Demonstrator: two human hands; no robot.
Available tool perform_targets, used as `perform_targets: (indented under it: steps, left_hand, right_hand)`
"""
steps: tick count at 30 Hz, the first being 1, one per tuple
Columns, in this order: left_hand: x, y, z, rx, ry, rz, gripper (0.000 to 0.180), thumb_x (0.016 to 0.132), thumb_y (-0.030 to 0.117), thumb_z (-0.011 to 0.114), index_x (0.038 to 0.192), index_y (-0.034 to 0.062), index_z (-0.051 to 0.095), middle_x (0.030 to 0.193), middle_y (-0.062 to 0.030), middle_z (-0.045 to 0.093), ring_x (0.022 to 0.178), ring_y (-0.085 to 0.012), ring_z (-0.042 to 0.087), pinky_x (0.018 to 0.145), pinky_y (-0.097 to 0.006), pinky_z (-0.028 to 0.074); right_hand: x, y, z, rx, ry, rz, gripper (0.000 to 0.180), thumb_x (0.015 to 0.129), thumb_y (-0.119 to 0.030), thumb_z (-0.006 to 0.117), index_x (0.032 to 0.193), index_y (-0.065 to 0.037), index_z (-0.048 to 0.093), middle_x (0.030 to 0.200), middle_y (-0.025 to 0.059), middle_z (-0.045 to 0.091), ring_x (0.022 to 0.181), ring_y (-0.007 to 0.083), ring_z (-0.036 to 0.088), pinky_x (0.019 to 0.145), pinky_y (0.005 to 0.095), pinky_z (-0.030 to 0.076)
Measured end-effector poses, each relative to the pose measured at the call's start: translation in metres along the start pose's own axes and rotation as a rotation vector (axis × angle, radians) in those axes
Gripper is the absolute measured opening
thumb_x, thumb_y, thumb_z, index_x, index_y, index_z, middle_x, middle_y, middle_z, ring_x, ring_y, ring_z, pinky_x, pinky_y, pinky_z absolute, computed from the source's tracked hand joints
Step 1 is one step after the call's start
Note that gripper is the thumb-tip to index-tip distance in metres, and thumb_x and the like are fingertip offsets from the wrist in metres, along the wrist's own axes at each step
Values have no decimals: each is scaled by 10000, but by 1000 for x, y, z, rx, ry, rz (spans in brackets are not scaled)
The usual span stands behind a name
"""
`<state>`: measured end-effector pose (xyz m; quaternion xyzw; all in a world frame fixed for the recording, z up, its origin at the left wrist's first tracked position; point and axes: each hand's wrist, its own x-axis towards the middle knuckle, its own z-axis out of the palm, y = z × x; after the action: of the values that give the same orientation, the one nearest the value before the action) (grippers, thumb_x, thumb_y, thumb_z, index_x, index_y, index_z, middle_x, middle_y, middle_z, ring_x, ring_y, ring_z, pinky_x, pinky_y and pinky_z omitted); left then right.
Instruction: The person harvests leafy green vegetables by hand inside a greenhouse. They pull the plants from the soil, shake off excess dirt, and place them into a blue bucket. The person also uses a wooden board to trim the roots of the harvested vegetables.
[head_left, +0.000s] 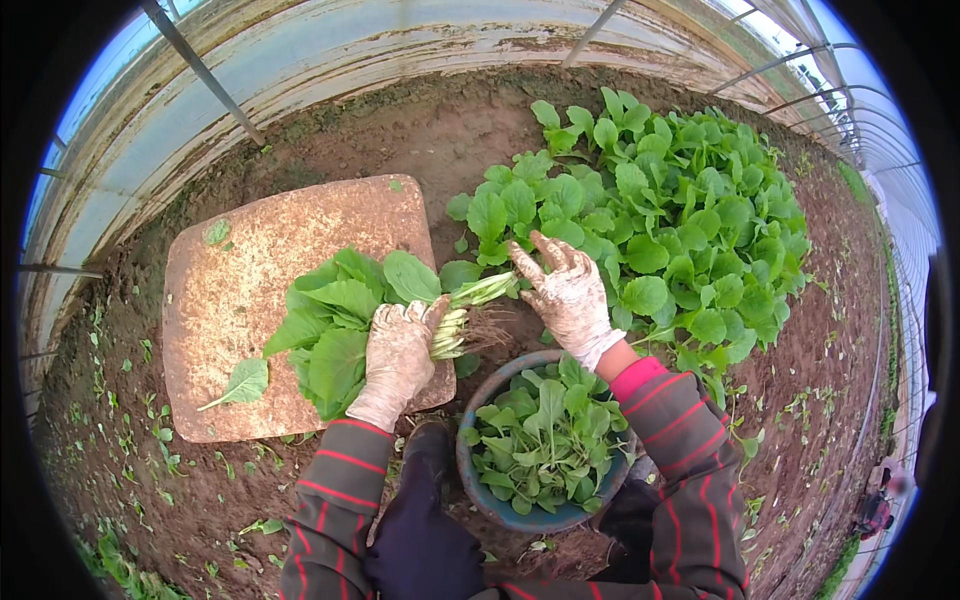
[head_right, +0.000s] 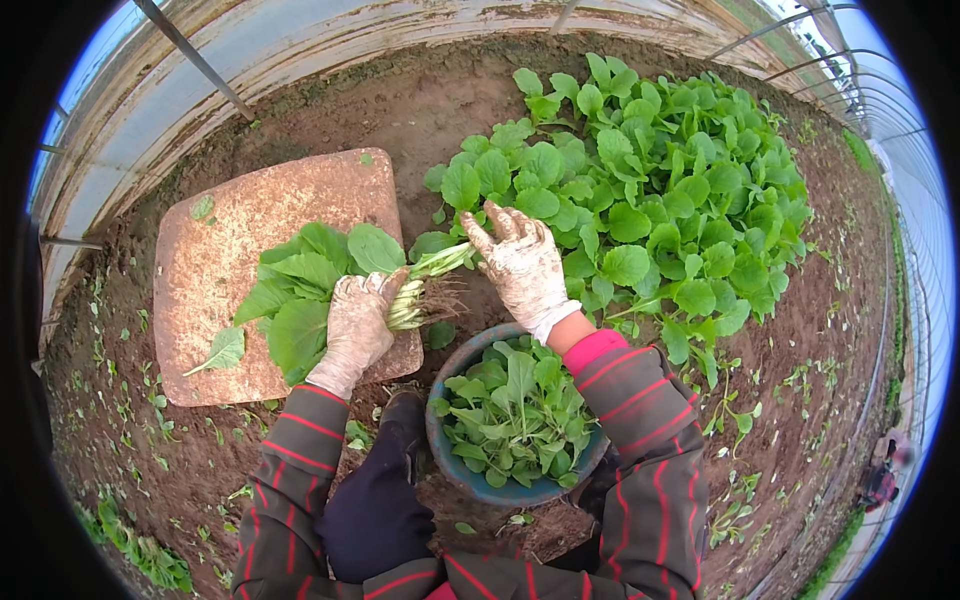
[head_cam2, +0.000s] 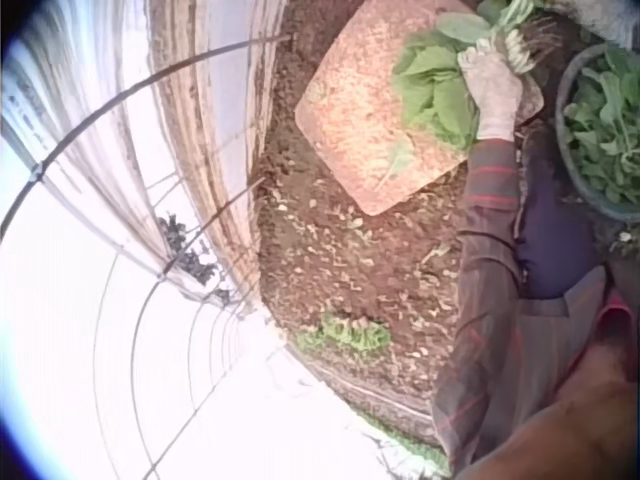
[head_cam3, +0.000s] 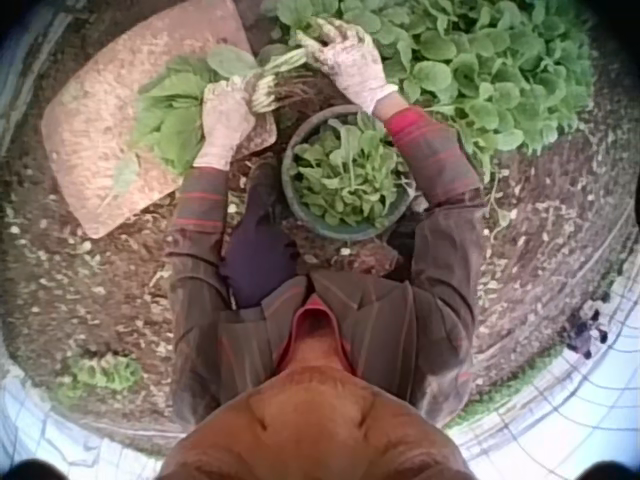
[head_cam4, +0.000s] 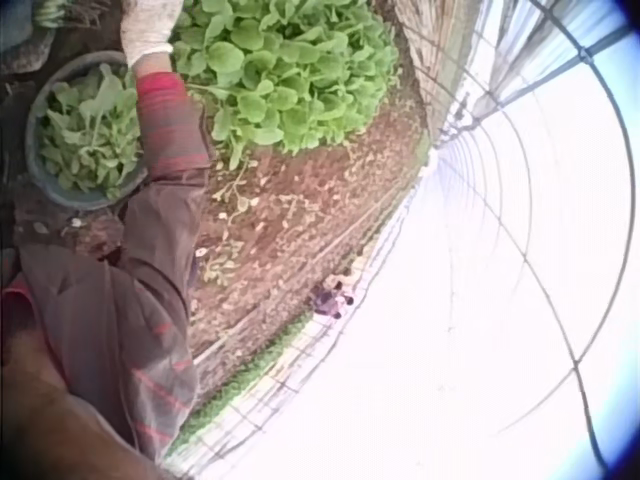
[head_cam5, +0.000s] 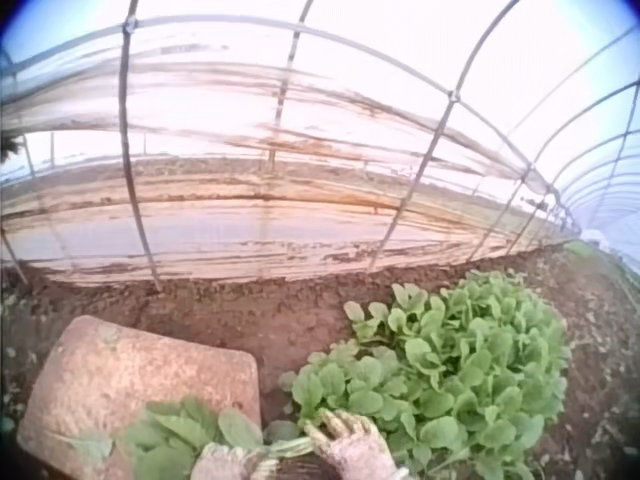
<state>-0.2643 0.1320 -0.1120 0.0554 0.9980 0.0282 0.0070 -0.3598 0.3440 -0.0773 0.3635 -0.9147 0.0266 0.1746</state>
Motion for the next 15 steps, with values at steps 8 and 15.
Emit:
perform_targets:
  steps: [8,15]
  left_hand:
    - [1,1,-4,-37,-15,16,587,710,129,550,1278,163,406,1007,-75,508,973,-244,486,901,-384,330]
    - [-1,-1,-2,-12,-23,-4,610,707,115,544,1295,161,386,1000,-72,504,975,-240,483,913,-382,323]
  right_hand:
    - [26,18,27,882,-30,454,386,778,-91,558,1162,-90,521,1074,135,576,1007,263,535,901,333,384]
    - [7,-6,17,-121,-291,-263,553,791,-86,444,1329,-130,323,1140,124,518,1040,240,503,933,352,333]
